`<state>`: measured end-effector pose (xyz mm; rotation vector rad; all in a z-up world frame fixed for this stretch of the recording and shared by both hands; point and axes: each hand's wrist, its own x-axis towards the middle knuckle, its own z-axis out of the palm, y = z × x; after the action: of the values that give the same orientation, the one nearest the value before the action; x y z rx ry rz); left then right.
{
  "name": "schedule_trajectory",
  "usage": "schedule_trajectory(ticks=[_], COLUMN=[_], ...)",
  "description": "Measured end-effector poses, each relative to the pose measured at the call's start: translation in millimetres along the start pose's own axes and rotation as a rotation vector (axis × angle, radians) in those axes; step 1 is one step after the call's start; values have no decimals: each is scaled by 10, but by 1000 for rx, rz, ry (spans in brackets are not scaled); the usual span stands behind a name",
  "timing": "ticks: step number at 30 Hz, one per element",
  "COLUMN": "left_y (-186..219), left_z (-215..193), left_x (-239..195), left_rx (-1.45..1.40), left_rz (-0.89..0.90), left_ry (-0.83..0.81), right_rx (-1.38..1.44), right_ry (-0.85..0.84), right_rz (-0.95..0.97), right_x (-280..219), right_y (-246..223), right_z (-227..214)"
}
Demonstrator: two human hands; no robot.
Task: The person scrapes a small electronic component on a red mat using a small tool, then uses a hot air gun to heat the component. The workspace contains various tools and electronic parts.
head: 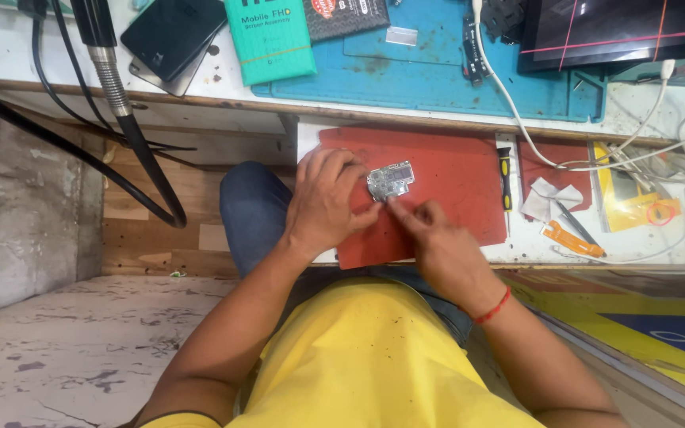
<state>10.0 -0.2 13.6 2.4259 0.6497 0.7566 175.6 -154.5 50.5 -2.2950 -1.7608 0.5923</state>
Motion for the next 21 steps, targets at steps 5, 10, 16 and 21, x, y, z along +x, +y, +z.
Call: schedule_trajectory(ticks=[5,10,16,21], left_y=[22,-20,-84,-13], left_z=[41,62,108,149], left_x=[14,-12,-28,-131], left_rx=[5,36,42,53], left_rz=[-15,-10,85,50], left_ry=[-13,-18,10,-31], right_rx=[44,17,102,86], right_ry=[78,38,-35,16], right_rz=[56,136,106,171], right_x=[6,-30,-15,-59], right_y=[55,34,-40,-15], right_z=[37,42,6,130])
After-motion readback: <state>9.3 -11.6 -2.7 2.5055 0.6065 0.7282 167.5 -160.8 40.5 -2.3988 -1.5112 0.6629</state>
